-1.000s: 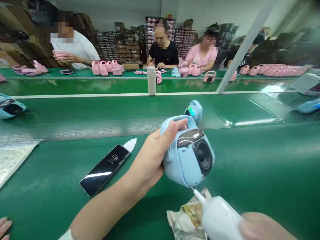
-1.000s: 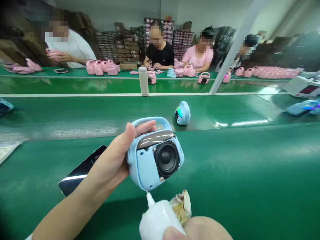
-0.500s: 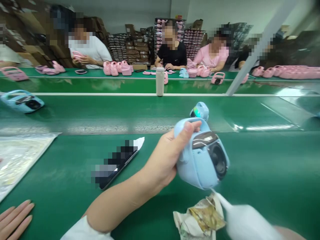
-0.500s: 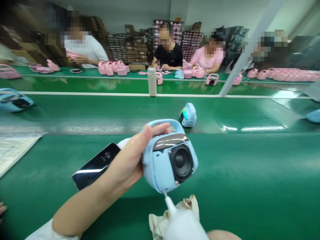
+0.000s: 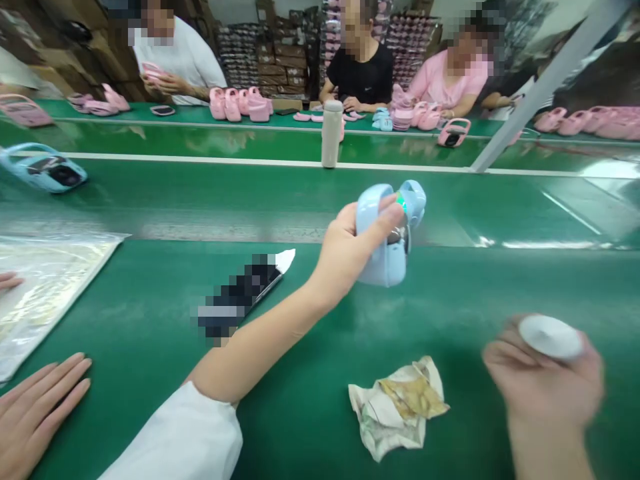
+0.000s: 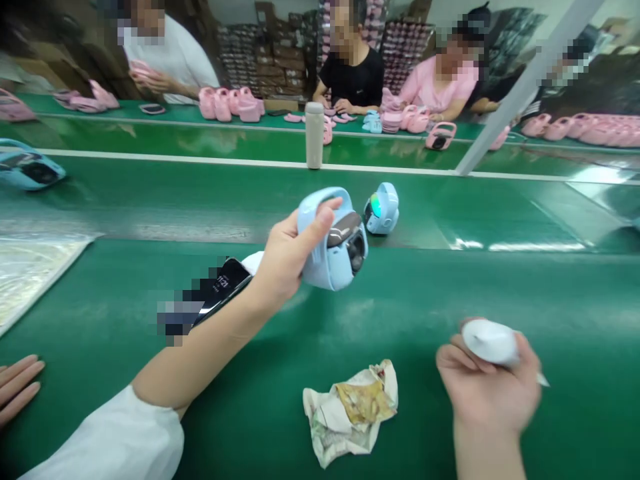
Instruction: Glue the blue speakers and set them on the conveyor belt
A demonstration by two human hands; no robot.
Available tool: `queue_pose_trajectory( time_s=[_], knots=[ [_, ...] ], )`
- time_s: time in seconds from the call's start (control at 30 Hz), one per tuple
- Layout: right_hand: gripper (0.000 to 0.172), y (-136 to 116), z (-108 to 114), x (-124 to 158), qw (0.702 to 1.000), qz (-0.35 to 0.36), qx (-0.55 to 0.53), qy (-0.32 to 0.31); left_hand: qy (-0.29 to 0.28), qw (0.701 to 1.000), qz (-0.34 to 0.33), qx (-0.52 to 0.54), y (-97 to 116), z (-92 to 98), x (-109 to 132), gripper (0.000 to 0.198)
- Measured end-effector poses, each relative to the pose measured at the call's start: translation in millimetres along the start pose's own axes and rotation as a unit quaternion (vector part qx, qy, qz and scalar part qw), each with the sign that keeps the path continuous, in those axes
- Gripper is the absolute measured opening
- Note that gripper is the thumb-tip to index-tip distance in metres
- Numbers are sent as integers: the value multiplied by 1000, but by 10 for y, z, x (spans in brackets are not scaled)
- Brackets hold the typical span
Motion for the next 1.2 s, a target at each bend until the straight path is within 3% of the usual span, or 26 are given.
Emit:
queue_pose_trajectory(
  time_s=[0.1, 0.2, 0.37, 0.47, 0.57, 0.67, 0.73, 0.8, 0.87, 0.9, 0.97, 1.0, 1.07, 1.13, 1.2],
  knots=[
    [24, 224, 123, -212, 999, -48, -22, 10, 35, 991, -84, -94, -80, 80, -135, 47],
    [38, 318, 225, -322, 995, -75, -69, -5, 33, 965, -144, -215, -393, 94, -274, 54],
    [46, 262, 275, -377, 985, -78, -147, -43, -98, 929, -178, -311, -922, 30, -434, 75],
    [42, 277, 275, -402, 979, -85, -172, -66, -146, 903, -184, -359, -977, 9, -458, 81],
    [37, 314, 261, -409, 976, -101, -177, -79, -135, 891, -174, -397, -895, 64, -391, 91],
    [35, 323, 249, -396, 974, -112, -181, -73, -83, 886, -159, -427, -795, 203, -108, 80],
    [35, 312, 240, -383, 974, -113, -186, -66, -62, 873, -184, -448, -750, 276, 247, 77],
    [35, 302, 230, -370, 973, -115, -190, -59, -120, 843, -228, -472, -783, 248, 699, 91],
    [36, 297, 219, -359, 973, -117, -192, -50, -219, 809, -194, -510, -950, 191, 1100, 114],
    [36, 297, 214, -354, 973, -118, -192, -45, -255, 792, -170, -528, -1035, 170, 1257, 116],
    [37, 298, 204, -343, 974, -121, -189, -33, -276, 779, -119, -550, -1146, 156, 1421, 99],
    [38, 298, 202, -337, 974, -122, -187, -27, -266, 788, -93, -547, -1162, 161, 1426, 85],
    [40, 297, 201, -324, 975, -125, -182, -15, -211, 843, -27, -494, -1121, 211, 1306, 63],
    [41, 294, 207, -310, 976, -127, -177, -7, -130, 920, 68, -363, -1049, 318, 1109, 56],
    [41, 292, 217, -298, 976, -128, -174, 0, -65, 963, 179, -193, -1025, 418, 961, 58]
  ],
)
Point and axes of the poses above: each hand's wrist, its own x-axis away from the middle knuckle, its own z-axis out of the back of the hand, y = z × x, the point moved 6 cm from there along -x, towards the middle knuckle, and after that the axes turned 13 degrees about z, right-handed, at the moved point
